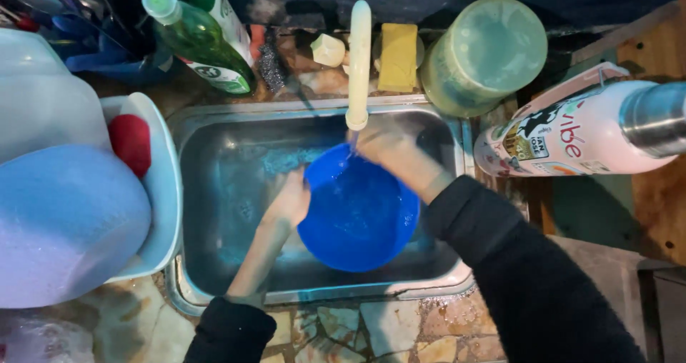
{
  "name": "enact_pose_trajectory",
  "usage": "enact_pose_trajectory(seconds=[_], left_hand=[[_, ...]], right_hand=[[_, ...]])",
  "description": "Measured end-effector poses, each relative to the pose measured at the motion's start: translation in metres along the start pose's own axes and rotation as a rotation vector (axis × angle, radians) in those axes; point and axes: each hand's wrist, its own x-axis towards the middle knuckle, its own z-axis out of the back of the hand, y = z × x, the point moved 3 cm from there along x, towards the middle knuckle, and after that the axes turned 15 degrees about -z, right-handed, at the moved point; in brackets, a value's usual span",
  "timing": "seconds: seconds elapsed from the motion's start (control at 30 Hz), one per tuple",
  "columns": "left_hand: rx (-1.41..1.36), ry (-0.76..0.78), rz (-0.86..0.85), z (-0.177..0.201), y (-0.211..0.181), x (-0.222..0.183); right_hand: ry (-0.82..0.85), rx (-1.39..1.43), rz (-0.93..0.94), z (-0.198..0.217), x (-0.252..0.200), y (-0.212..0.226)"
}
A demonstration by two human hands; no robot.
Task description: Washing a blue plastic bowl in a kitchen sink using soap and a sponge.
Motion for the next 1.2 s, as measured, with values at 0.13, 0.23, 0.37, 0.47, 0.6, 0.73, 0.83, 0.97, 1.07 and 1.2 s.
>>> enact_pose_trajectory(seconds=[0.13, 0.23, 0.37, 0.47, 0.6, 0.73, 0.83, 0.97, 1.07, 1.2], left_hand=[[0.055, 0.09, 0.025, 0.003, -0.012, 0.0], [0.078, 0.074, -0.069, -0.011, 0.007, -0.004], [-0.344, -0.151, -0.151, 0.003, 0.025, -0.015], [-0.65, -0.282, -0.134, -0.043, 0.096, -0.014], [-0.806, -0.322, -0.114, -0.024, 0.072, -0.008], [-0.365, -0.277, 0.041, 0.02, 0.011, 0.0], [-0.296, -0.33, 0.141, 0.001, 0.009, 0.014], [-0.431, -0.495, 0.198, -0.04, 0.02, 0.027], [-0.536, -0.599, 0.149, -0.098, 0.036, 0.032], [-0.704, -0.619, 0.27, -0.16, 0.033, 0.014]], right_hand=[[-0.169, 0.103, 0.002, -0.01, -0.003, 0.005], [-0.377, 0.174, 0.089, 0.032, -0.023, 0.014], [-0.127, 0.373, -0.19, 0.061, -0.05, -0.023], [-0.182, 0.497, -0.17, 0.043, -0.08, -0.04], [0.199, 0.507, -0.717, 0.008, -0.125, -0.061], [0.178, 1.371, -0.51, 0.02, -0.156, -0.049], [0.284, 1.597, -0.594, 0.017, -0.176, -0.047], [-0.105, 1.451, -0.61, 0.044, -0.2, -0.028], [-0.351, 1.129, -0.7, 0.079, -0.21, -0.009], [-0.479, 1.04, -0.774, 0.071, -0.205, -0.004]])
